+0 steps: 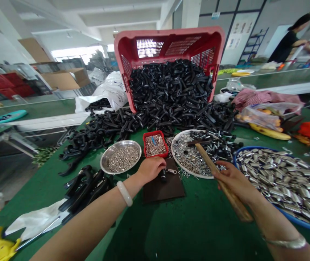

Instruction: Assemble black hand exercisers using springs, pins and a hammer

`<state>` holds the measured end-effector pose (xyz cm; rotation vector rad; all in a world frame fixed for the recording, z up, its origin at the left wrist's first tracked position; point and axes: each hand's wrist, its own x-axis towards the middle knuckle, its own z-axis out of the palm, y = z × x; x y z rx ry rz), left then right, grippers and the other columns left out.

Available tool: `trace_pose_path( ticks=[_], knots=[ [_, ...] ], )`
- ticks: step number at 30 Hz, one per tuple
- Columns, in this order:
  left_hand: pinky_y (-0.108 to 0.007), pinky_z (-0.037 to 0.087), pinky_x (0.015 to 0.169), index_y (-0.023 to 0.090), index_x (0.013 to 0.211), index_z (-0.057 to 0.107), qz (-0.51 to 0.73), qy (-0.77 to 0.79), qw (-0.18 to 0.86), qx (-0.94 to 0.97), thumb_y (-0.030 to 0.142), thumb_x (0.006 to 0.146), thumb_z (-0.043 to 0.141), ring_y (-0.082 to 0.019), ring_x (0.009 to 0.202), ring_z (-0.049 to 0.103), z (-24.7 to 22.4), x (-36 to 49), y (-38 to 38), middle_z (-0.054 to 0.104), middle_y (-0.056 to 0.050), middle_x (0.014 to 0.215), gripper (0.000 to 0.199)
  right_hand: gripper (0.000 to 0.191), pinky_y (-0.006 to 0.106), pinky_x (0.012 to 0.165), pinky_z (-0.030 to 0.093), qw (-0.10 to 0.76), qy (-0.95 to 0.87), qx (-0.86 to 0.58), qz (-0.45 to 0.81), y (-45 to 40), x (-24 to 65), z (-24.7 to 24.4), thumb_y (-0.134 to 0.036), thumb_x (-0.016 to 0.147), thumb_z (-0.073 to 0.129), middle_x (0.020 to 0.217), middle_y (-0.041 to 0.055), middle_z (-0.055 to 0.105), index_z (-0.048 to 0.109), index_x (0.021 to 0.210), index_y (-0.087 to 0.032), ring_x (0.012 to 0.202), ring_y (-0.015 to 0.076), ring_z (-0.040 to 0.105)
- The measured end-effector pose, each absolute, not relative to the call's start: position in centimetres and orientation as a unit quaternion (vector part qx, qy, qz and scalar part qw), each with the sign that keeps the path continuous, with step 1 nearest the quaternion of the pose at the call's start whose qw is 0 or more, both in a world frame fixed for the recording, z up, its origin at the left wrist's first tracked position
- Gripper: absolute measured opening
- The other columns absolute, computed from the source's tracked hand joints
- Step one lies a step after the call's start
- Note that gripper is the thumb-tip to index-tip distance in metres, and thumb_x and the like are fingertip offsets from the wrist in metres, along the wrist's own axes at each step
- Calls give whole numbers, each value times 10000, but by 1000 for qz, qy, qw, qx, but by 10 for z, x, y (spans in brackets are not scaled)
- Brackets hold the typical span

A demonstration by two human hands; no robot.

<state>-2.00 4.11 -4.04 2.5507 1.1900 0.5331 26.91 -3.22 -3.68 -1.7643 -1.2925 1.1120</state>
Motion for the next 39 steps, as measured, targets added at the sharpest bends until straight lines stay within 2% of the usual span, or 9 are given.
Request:
trace_pose_path(
  ticks=[5, 10, 17, 20, 25, 29, 33, 37, 39],
  knots=[
    [-308, 406, 792, 231, 999, 601, 176, 435, 120, 875, 448, 805, 458, -200, 920, 562, -37, -30, 35, 638, -40, 1007, 325, 463, 233, 370, 409, 360, -485, -620, 501, -31, 260, -25, -356, 755, 468, 646, 1, 586, 390, 1159, -144, 407, 120, 526],
    [-369, 366, 897, 179, 1182, 495, 138, 436, 112, 882, 668, 552, 588, -260, 1042, 487, -42, -43, 22, 545, -90, 1175, 803, 578, 239, 416, 449, 374, -614, -593, 361, -73, 248, -21, -372, 818, 447, 585, -29, 554, 228, 1317, -180, 451, 133, 535],
    [-356, 377, 847, 211, 1017, 592, 184, 495, 86, 845, 643, 521, 619, -229, 942, 514, -61, -39, 17, 587, -46, 1040, 658, 496, 336, 774, 508, 246, -806, -525, 118, -95, 228, -40, -222, 859, 363, 1073, 104, 603, 288, 1349, -242, 940, 210, 598],
    [-354, 381, 828, 210, 991, 600, 188, 498, 95, 841, 644, 501, 628, -230, 931, 515, -60, -39, 19, 594, -40, 1017, 655, 510, 311, 728, 528, 216, -828, -510, 86, -91, 224, -35, -191, 854, 360, 1030, 89, 628, 287, 1355, -251, 862, 197, 629],
    [-356, 366, 844, 213, 983, 598, 186, 507, 109, 835, 650, 488, 633, -239, 952, 505, -58, -40, 19, 587, -44, 1027, 661, 598, 284, 730, 520, 286, -828, -482, 30, -97, 220, -20, -186, 851, 400, 1034, 100, 625, 161, 1395, -239, 877, 198, 622],
    [-356, 367, 838, 221, 989, 588, 173, 513, 114, 833, 647, 497, 631, -237, 946, 508, -57, -40, 19, 585, -43, 1022, 652, 522, 281, 660, 535, 239, -828, -500, 82, -100, 222, -29, -188, 851, 373, 921, 90, 662, 279, 1364, -225, 763, 188, 646],
    [-378, 383, 812, 215, 984, 567, 157, 512, 115, 837, 666, 502, 613, -248, 940, 516, -55, -39, 20, 581, -44, 1014, 662, 480, 297, 742, 517, 234, -792, -532, 189, -97, 226, -30, -274, 844, 402, 1098, 77, 617, 367, 1321, -236, 887, 191, 623],
    [-395, 381, 834, 210, 1022, 529, 155, 519, 125, 831, 639, 513, 629, -264, 979, 513, -50, -36, 17, 570, -57, 1052, 674, 574, 256, 450, 494, 254, -680, -622, 294, -73, 241, -25, -402, 842, 356, 805, 35, 673, 246, 1374, -218, 477, 136, 589],
    [-373, 405, 802, 205, 1046, 498, 163, 540, 155, 811, 605, 521, 649, -252, 936, 544, -46, -34, 12, 583, -61, 1021, 677, 597, 265, 418, 471, 240, -650, -665, 278, -52, 260, -25, -422, 829, 346, 670, 16, 647, 250, 1374, -196, 417, 141, 555]
  ],
)
